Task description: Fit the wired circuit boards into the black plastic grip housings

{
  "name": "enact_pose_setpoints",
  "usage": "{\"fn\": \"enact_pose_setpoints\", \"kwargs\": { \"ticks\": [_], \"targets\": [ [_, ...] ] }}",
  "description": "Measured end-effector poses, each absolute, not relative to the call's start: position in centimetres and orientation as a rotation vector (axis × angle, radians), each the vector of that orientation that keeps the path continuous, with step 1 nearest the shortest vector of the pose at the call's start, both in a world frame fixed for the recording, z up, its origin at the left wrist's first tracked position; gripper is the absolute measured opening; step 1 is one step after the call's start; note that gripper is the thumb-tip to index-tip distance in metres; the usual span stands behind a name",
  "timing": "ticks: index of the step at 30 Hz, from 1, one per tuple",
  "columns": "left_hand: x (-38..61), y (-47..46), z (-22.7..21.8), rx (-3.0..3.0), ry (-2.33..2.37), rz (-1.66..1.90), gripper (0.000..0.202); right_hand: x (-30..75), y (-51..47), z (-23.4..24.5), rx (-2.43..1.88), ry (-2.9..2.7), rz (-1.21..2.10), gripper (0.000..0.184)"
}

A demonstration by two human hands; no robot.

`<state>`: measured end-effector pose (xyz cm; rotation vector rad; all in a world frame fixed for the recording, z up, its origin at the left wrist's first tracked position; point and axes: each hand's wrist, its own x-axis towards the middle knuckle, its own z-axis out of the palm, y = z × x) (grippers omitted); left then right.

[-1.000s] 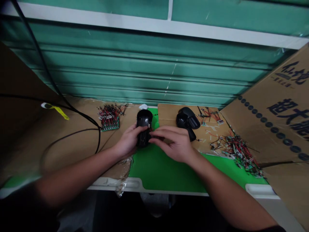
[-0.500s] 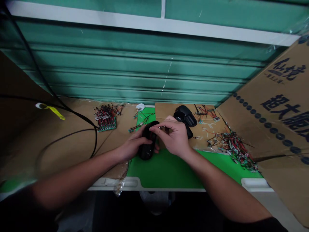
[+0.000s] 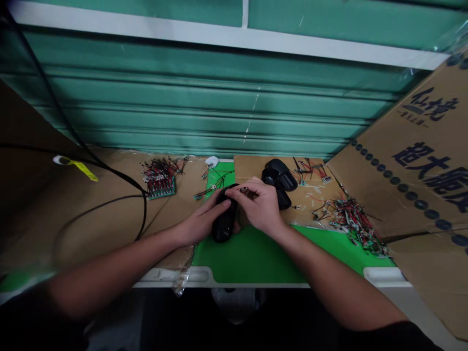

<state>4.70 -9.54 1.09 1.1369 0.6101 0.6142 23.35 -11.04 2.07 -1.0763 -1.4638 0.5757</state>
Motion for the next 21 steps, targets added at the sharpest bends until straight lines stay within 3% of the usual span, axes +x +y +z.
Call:
{"fn": "enact_pose_setpoints", "kwargs": {
  "ticks": [12, 17, 21],
  "targets": [
    [4.6, -9.5, 1.0, 1.129, 0.651, 0.603, 0.067, 24.2, -11.6, 3.1, -1.126, -1.647, 0.402, 0.01],
    [4.6, -9.6, 1.1, 1.128, 0.65, 0.593, 0.07, 24.0, -11.4, 2.5, -1.167, -1.516, 0.552, 0.024],
    [4.6, -9.5, 0.8, 1.124, 0.664, 0.591, 0.061, 24.1, -11.3, 2.3, -1.158, -1.613, 0.402, 0.013]
  ]
}}
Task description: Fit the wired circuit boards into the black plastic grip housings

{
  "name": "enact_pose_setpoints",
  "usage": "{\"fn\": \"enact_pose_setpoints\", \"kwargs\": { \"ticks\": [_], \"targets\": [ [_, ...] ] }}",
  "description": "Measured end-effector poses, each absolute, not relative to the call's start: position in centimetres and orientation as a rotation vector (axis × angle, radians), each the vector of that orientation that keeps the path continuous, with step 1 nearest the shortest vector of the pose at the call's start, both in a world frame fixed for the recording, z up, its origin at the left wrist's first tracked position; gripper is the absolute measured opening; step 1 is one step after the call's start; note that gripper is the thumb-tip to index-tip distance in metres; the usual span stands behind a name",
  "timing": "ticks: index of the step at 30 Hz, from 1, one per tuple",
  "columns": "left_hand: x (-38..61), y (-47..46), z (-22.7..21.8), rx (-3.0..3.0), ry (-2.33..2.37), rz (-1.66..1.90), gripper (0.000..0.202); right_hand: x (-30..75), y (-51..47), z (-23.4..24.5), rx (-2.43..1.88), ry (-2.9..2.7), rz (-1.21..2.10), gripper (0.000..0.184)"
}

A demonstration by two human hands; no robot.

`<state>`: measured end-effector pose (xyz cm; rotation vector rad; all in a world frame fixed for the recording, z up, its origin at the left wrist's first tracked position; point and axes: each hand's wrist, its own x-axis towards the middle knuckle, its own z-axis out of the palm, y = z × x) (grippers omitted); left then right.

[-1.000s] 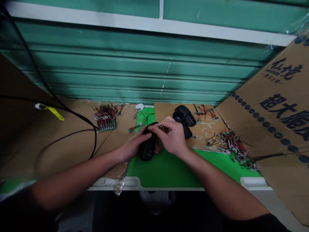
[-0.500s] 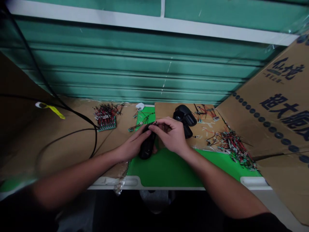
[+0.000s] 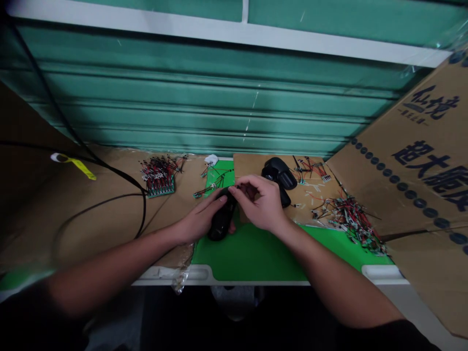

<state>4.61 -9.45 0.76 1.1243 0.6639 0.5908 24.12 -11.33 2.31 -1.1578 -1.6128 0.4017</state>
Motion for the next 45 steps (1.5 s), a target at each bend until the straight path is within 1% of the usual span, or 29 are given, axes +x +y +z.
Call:
{"fn": "enact_pose_setpoints", "kwargs": {
  "ticks": [1, 4, 9, 12, 16, 18, 22, 25, 28, 32, 38, 40, 42, 43, 44, 45],
  "targets": [
    [4.6, -9.4, 0.7, 1.127, 0.668, 0.591, 0.059, 24.2, -11.4, 2.4, -1.146, -1.658, 0.323, 0.012],
    [4.7, -9.3, 0.6, 1.126, 0.671, 0.599, 0.056, 24.6, -11.5, 2.9, -1.036, -1.802, 0.127, 0.018],
    [4.8, -9.2, 1.0, 1.048, 0.687, 0.658, 0.05, 25.6, -11.3, 3.1, -0.896, -1.99, -0.032, 0.02],
    [4.9, -9.1, 1.0, 1.023, 0.703, 0.692, 0.05, 26.4, -10.9, 2.7, -0.912, -2.08, -0.107, 0.022],
    [4.9, -9.1, 0.9, 1.011, 0.744, 0.734, 0.049, 26.9, -10.8, 2.5, -1.012, -2.204, -0.252, 0.018],
    [5.0, -9.1, 0.9, 1.029, 0.756, 0.752, 0.048, 26.8, -10.9, 2.7, -1.056, -2.221, -0.273, 0.017],
    [4.9, -8.9, 1.0, 1.089, 0.781, 0.818, 0.043, 26.3, -11.0, 3.1, -1.091, -2.254, -0.174, 0.021],
    [4.8, -8.7, 0.9, 1.112, 0.812, 0.86, 0.038, 26.0, -11.0, 3.2, -1.094, -2.263, -0.016, 0.024],
    [4.7, -8.3, 0.6, 1.084, 0.82, 0.86, 0.037, 26.1, -11.1, 3.1, -1.063, -2.286, 0.151, 0.031],
    [4.7, -7.8, 0.3, 1.024, 0.822, 0.828, 0.036, 26.4, -11.1, 2.8, -1.044, -2.284, 0.152, 0.039],
    [4.8, -7.7, 0.8, 0.945, 0.81, 0.814, 0.035, 26.3, -11.4, 3.4, -1.07, -2.143, 0.187, 0.035],
    [4.8, -7.7, 1.1, 0.931, 0.807, 0.815, 0.032, 25.8, -11.5, 3.3, -1.141, -2.054, 0.299, 0.043],
    [4.8, -7.7, 1.2, 0.928, 0.8, 0.806, 0.031, 25.3, -11.4, 3.0, -1.201, -1.927, 0.491, 0.055],
    [4.8, -7.7, 1.2, 0.929, 0.794, 0.798, 0.031, 25.1, -11.4, 2.7, -1.21, -1.854, 0.591, 0.058],
    [4.9, -7.7, 1.2, 0.933, 0.788, 0.787, 0.031, 24.9, -11.2, 2.5, -1.208, -1.786, 0.677, 0.057],
    [4.8, -7.7, 1.2, 0.944, 0.784, 0.78, 0.032, 24.8, -11.1, 2.2, -1.204, -1.724, 0.744, 0.051]
  ]
}}
